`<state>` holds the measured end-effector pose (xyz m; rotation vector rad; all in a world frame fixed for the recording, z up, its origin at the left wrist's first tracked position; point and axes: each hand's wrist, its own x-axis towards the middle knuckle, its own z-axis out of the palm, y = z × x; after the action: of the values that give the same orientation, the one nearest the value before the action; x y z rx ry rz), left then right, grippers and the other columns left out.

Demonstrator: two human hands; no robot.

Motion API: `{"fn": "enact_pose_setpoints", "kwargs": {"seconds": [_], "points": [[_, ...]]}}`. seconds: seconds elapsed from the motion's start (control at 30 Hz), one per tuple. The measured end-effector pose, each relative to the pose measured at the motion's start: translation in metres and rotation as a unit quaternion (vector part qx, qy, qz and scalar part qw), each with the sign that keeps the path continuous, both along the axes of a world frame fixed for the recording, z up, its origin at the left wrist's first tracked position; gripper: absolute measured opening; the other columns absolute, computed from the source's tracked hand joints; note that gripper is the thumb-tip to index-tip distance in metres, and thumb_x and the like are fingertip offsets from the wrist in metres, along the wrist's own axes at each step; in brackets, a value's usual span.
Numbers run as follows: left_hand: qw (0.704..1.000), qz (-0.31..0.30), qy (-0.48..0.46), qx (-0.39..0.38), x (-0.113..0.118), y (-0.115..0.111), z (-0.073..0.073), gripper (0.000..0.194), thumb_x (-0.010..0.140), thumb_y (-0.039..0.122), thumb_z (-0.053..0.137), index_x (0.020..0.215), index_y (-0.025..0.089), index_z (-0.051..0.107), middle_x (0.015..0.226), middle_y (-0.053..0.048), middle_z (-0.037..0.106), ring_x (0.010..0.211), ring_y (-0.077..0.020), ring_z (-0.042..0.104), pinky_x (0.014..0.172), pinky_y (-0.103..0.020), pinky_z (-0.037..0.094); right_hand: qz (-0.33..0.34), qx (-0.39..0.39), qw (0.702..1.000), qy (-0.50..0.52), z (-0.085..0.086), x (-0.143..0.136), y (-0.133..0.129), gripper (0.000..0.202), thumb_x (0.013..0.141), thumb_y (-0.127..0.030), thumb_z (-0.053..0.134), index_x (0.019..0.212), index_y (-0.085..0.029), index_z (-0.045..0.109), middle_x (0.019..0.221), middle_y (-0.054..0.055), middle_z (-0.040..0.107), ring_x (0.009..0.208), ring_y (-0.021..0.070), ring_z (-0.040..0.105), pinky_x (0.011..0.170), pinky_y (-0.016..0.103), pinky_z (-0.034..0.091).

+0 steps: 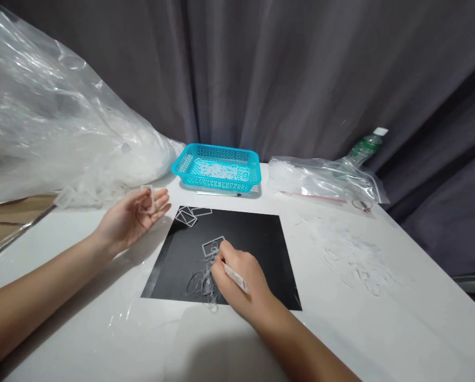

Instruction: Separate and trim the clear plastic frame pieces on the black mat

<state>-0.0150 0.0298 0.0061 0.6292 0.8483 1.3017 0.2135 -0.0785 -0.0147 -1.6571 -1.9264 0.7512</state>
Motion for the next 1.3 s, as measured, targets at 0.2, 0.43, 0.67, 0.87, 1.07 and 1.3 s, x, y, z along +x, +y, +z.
{"fn": "enact_pose_setpoints", "kwargs": {"seconds": [0.2,0.43,0.67,0.87,1.07,1.3], "points": [[0.985,-0.169,-0.005,-0.023,0.022,-0.035,-0.001,0.032,0.084,0.015,0.059,0.115,0.019,0.053,0.121,-0.011,0.063,0.105,-0.0210,0.064,0.088,-0.032,0.053,0.020,-0.005,1.000,-0.007,-0.004,-0.001,0.001,0.018,0.088,-0.025,0.038,0.070,-0.021,0.036,0.060,-0.005,0.052,0.051,0.0102,0.047,0.050,0.024,0.023],[0.948,-0.253,-0.172,-0.090,0.024,-0.046,0.005,0.048,0.095,0.040,0.037,0.127,0.007,0.052,0.128,-0.016,0.057,0.116,-0.0253,0.056,0.095,-0.039,0.049,0.024,0.010,1.000,-0.010,-0.007,-0.001,0.000,0.019,0.089,-0.025,0.039,0.070,-0.021,0.036,0.059,-0.006,0.052,0.050,0.0095,0.046,0.049,0.024,0.023],[0.901,-0.285,-0.319,-0.068,0.007,-0.041,-0.003,0.052,0.092,0.047,0.041,0.124,0.009,0.054,0.084,-0.011,0.070,0.060,-0.0114,0.066,0.048,-0.013,0.051,0.028,-0.007,0.999,-0.023,-0.005,0.000,0.000,0.021,0.090,-0.026,0.037,0.070,-0.021,0.036,0.060,-0.006,0.052,0.051,0.0094,0.047,0.049,0.023,0.024],[0.891,-0.318,-0.320,-0.042,0.004,-0.040,-0.005,0.066,0.084,0.065,0.045,0.135,0.024,0.046,0.103,-0.010,0.070,0.074,-0.0189,0.070,0.047,-0.020,0.053,0.034,-0.016,0.999,-0.031,-0.005,0.001,0.000,0.022,0.091,-0.028,0.038,0.069,-0.021,0.036,0.061,-0.006,0.053,0.052,0.0098,0.048,0.050,0.023,0.026],[0.910,-0.345,-0.229,-0.006,0.015,-0.047,-0.004,0.078,0.080,0.077,0.030,0.132,0.024,0.050,0.138,-0.012,0.048,0.118,-0.0325,0.052,0.088,-0.049,0.048,0.034,-0.020,0.999,-0.030,-0.005,0.001,0.002,0.022,0.090,-0.027,0.039,0.068,-0.022,0.037,0.056,-0.006,0.049,0.050,0.0108,0.045,0.050,0.024,0.026],[0.952,-0.062,0.256,0.156,0.023,-0.010,-0.021,0.058,0.090,0.064,0.031,0.131,0.025,0.046,0.145,-0.007,0.038,0.137,-0.0272,0.028,0.111,-0.048,0.021,0.021,-0.125,0.965,0.228,-0.003,-0.007,0.001,0.018,0.084,-0.022,0.047,0.067,-0.021,0.043,0.077,0.000,0.068,0.073,0.0153,0.061,0.062,0.024,0.039]]}}
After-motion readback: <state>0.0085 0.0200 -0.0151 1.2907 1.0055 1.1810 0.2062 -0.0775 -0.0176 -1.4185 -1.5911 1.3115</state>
